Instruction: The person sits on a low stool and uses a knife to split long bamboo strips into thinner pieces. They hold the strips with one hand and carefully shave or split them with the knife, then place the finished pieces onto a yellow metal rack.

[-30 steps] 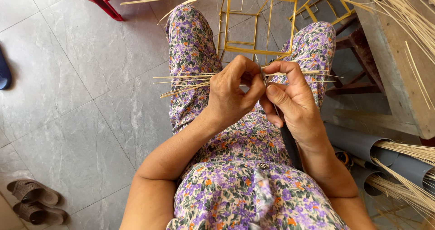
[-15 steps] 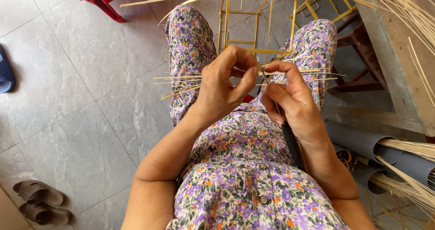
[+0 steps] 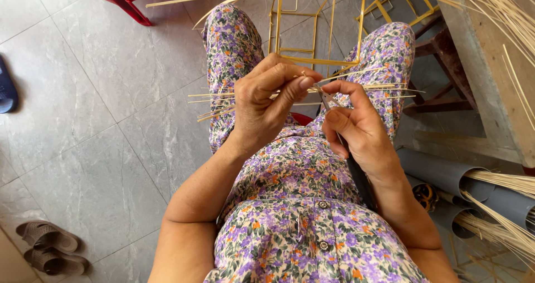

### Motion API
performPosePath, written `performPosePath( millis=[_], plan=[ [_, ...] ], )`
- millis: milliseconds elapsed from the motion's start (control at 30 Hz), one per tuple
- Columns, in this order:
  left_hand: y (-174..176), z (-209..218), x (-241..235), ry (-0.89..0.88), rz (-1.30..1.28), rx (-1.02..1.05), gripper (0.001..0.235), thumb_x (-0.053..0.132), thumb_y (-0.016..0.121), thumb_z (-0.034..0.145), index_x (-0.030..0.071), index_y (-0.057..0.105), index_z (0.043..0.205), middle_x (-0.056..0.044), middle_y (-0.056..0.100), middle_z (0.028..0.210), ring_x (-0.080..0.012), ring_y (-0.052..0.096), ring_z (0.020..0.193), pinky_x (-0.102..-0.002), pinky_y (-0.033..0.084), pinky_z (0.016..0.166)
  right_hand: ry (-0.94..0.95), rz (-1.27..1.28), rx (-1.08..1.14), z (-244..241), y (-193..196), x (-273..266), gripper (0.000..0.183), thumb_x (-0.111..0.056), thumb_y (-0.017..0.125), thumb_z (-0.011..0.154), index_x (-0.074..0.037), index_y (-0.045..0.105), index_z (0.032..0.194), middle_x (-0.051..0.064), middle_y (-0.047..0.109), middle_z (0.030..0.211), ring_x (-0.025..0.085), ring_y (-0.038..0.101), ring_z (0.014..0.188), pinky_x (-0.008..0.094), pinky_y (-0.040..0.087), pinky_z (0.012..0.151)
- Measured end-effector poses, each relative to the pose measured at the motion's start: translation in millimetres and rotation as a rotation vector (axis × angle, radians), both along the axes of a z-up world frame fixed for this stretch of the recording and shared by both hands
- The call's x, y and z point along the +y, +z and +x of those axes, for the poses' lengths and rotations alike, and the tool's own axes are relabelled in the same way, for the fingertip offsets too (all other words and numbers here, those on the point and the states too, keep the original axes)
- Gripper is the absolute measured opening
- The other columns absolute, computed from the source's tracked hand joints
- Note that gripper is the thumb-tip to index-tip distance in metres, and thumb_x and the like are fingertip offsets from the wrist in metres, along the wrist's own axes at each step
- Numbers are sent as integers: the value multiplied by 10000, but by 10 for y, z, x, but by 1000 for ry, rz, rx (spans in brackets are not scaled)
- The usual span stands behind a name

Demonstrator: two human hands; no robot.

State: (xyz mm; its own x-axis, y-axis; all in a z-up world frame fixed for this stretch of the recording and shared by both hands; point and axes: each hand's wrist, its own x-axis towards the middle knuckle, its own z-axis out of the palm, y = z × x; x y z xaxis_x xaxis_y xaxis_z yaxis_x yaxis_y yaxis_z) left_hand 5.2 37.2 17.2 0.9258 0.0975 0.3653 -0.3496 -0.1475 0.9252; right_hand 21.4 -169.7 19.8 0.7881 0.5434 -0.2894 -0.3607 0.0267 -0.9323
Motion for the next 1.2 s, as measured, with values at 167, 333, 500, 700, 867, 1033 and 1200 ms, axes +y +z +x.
performPosePath(
  millis=[167, 333, 500, 700, 867, 1033, 1200],
  plan=[
    [8, -10, -42, -11, -70, -3, 105, 112, 687, 1056, 38, 755, 1088, -39, 696, 1003, -88, 710, 829, -224, 606, 721, 6, 1, -44, -15, 4, -29, 467, -325, 587, 1044, -75, 424, 1403, 13, 508, 650, 60, 419, 473, 201, 336, 430],
    [-19, -9, -38, -50, -120, 42, 118, 126, 675, 1096, 56, 749, 1156, -27, 680, 990, -68, 712, 794, -199, 612, 695, -5, 20, -24, -23, 19, -43, 407, -281, 577, 1058, -70, 450, 1382, 23, 507, 654, 62, 411, 472, 197, 332, 435],
    [-30, 33, 13, -132, -209, 143, 359, 157, 735, 1046, 62, 612, 1369, -13, 680, 1028, -62, 670, 914, -218, 597, 804, -117, 157, 174, 54, 103, -82, 330, -228, 582, 1052, -84, 484, 1332, 41, 524, 720, 61, 404, 488, 187, 326, 418],
    [-75, 148, -156, 9, 57, -23, 198, 111, 787, 979, 72, 704, 1156, -31, 681, 1012, -101, 715, 847, -234, 599, 722, -94, 62, 65, 27, 157, -25, 298, -214, 562, 1079, -91, 489, 1340, 40, 516, 739, 54, 421, 569, 184, 334, 454],
    [-45, 86, -192, 47, 97, -74, 81, 59, 777, 972, 34, 737, 1038, -40, 675, 914, -128, 685, 789, -279, 554, 691, -62, 58, 107, 15, 143, -30, 350, -231, 567, 1057, -94, 462, 1361, 32, 514, 715, 46, 414, 544, 178, 328, 436],
    [45, 64, -61, 41, -37, -143, 46, 73, 717, 1044, 28, 714, 1034, -42, 716, 948, -106, 658, 792, -264, 535, 702, -41, 30, 100, 30, -7, 15, 413, -226, 590, 1044, -48, 423, 1378, 29, 510, 699, 56, 399, 481, 193, 330, 429],
    [138, 67, 105, 61, -194, -52, 128, 141, 690, 1106, 21, 699, 1062, -31, 734, 971, -40, 639, 732, -202, 539, 636, 5, 37, 138, 22, -75, -29, 446, -258, 573, 1036, -55, 411, 1399, 17, 513, 669, 51, 398, 466, 191, 318, 418]
  ],
)
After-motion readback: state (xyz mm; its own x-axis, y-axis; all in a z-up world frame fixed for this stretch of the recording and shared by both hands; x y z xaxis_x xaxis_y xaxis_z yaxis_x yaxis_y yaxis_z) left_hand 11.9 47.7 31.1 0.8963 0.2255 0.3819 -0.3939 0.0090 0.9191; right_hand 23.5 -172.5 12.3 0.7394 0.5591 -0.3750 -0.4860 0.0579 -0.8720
